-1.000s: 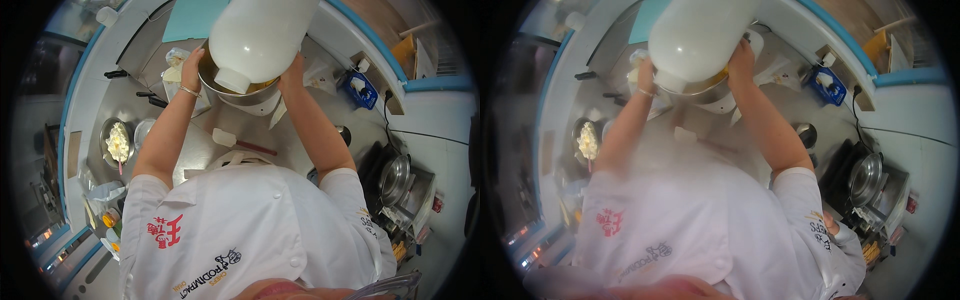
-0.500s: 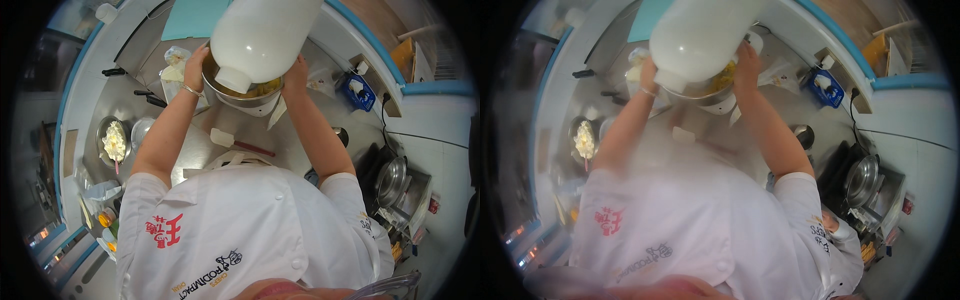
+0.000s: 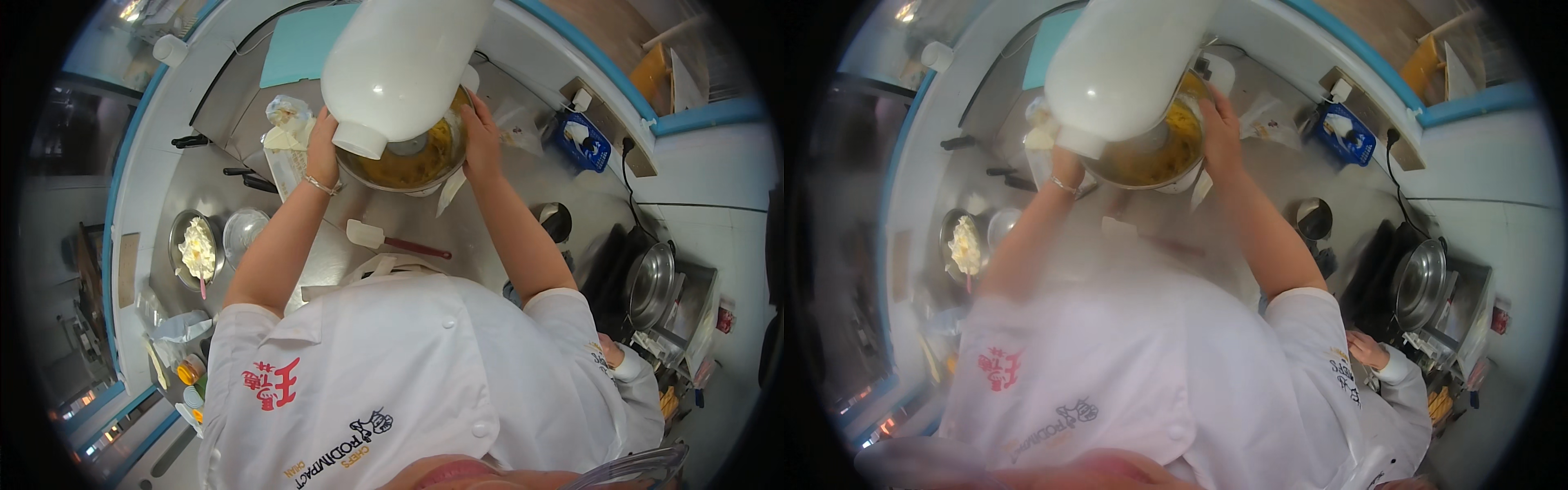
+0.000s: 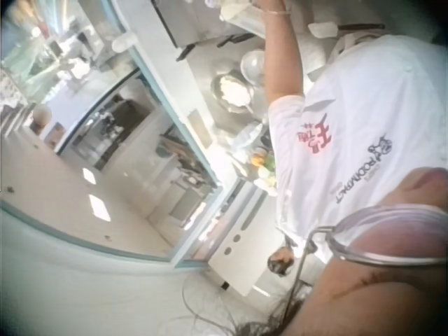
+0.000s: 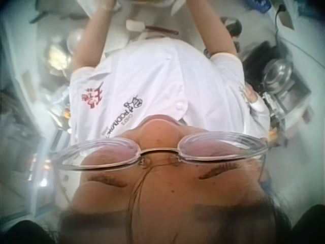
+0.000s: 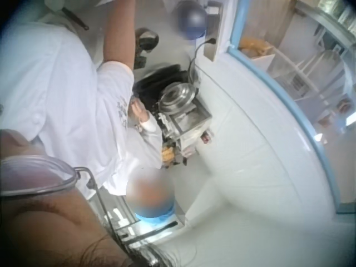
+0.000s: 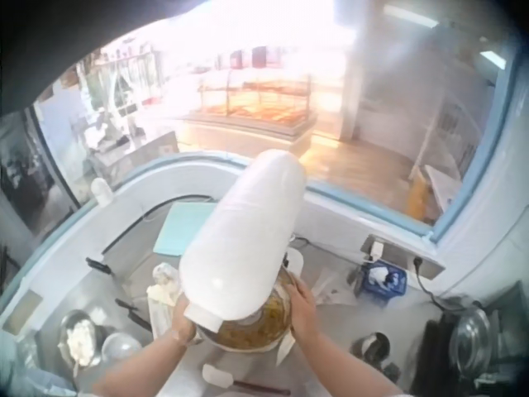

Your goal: The person adds a white powder to a stand mixer bowl containing a yellow mixture, secures the bowl, and operates the mixer. After mixing, they use a spatula to scrape the sides of the bowl and the whisk attachment.

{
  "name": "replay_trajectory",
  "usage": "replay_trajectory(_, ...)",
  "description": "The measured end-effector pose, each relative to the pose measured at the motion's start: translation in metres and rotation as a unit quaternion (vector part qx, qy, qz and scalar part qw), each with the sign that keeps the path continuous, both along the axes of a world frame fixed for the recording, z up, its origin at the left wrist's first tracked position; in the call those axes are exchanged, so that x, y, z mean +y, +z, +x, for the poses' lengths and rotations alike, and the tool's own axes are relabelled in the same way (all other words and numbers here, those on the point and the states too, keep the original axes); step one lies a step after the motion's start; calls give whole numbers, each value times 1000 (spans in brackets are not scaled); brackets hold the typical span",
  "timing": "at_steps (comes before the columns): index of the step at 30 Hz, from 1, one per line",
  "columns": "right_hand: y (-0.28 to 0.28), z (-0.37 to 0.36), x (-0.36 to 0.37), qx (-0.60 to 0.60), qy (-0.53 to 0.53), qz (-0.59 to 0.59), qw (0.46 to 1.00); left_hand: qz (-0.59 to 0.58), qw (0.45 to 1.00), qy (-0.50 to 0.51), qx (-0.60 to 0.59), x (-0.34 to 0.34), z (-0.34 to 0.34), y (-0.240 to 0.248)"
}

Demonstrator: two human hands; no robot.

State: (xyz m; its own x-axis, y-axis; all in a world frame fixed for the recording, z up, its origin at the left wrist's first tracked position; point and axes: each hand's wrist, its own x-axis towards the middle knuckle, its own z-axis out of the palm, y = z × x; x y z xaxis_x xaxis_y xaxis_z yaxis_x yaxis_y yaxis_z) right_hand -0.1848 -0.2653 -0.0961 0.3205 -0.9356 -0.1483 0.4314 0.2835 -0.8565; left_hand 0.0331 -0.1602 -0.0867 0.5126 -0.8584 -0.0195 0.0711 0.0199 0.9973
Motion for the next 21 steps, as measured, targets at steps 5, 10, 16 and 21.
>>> replay_trajectory(5, -5, 5, -14, 14, 10, 14, 1000, 13, 999, 33, 33, 4, -3, -6)
replay_trajectory(10, -2, 8, -50, 50, 97, 41, 993, -18, 991, 92, 99, 8, -24, -19)
replay_trajectory(16, 5, 7, -58, 44, 115, 45, 991, -31, 994, 103, 18, 14, -29, -36)
replay_trajectory(21, -1, 12, -60, 56, 93, 41, 993, -30, 992, 97, 73, 13, -31, -32)
